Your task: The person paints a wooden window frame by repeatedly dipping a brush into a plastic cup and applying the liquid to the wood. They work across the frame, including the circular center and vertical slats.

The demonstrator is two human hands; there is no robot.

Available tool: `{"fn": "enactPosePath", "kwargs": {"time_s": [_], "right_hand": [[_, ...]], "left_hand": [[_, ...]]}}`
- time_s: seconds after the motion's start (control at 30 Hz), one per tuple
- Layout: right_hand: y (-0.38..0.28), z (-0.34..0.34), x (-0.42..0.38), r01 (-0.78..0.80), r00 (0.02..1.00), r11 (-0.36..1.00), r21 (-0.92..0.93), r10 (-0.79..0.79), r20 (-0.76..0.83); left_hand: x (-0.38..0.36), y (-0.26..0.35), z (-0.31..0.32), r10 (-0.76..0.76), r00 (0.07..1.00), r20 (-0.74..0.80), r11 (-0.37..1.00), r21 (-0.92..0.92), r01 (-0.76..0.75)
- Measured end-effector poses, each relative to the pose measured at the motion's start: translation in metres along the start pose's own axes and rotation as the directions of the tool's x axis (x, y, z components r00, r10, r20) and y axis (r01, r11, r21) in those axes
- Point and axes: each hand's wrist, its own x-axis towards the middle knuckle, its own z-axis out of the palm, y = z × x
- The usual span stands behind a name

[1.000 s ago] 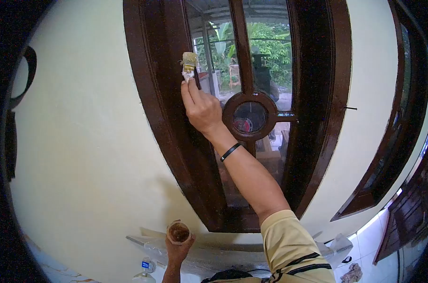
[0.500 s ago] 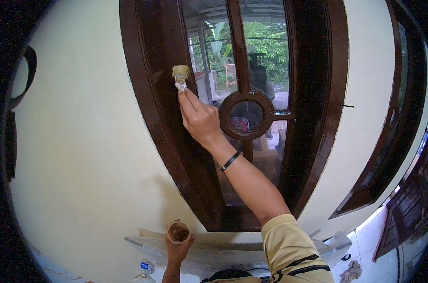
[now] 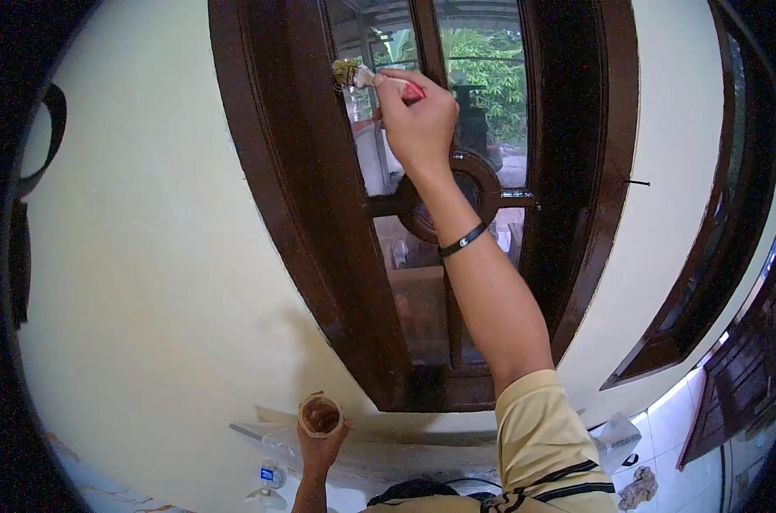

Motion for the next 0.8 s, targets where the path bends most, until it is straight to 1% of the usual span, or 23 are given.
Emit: {"fn": "enactPosePath", "kwargs": {"time_s": [0.07,0.17,0.27,0.37,0.47,0.57,0.63,0.73,0.8], "right_hand": [[0.005,0.001,0.007,-0.004,1.000,1.000,0.004,0.004,0.028],[0.007,-0.001,0.005,-0.027,0.998,0.999,-0.020,0.028,0.057],[0.013,-0.006,0.000,-0.028,0.996,0.998,-0.060,0.033,0.078],[0.013,-0.011,-0.012,-0.052,0.994,0.996,-0.074,0.059,0.089],[0.011,-0.018,-0.028,-0.074,0.991,0.993,-0.090,0.083,0.100],[0.012,-0.025,-0.043,-0.093,0.987,0.989,-0.114,0.107,0.124],[0.013,-0.029,-0.051,-0.100,0.983,0.984,-0.145,0.121,0.141],[0.018,-0.035,-0.064,-0.121,0.981,0.984,-0.134,0.139,0.136],[0.018,-0.041,-0.071,-0.096,0.978,0.968,-0.230,0.135,0.160]], "left_hand": [[-0.001,0.000,0.000,-0.018,1.000,0.014,1.000,0.013,0.018],[-0.001,-0.005,0.001,0.008,1.000,-0.012,1.000,0.010,-0.008],[-0.002,-0.003,0.002,0.058,0.998,-0.001,0.997,0.051,-0.058],[-0.002,-0.006,0.003,0.030,1.000,-0.004,0.998,0.054,-0.030],[-0.003,0.001,0.005,0.000,0.999,0.034,0.998,0.059,-0.002],[-0.005,0.001,0.006,-0.043,0.998,0.043,0.999,0.005,0.043],[-0.006,-0.002,0.006,-0.034,0.998,0.051,0.999,0.020,0.033],[-0.007,-0.005,0.007,-0.016,0.998,0.058,1.000,0.016,0.015],[-0.008,-0.004,0.008,-0.004,0.998,0.055,1.000,0.025,0.003]]}}
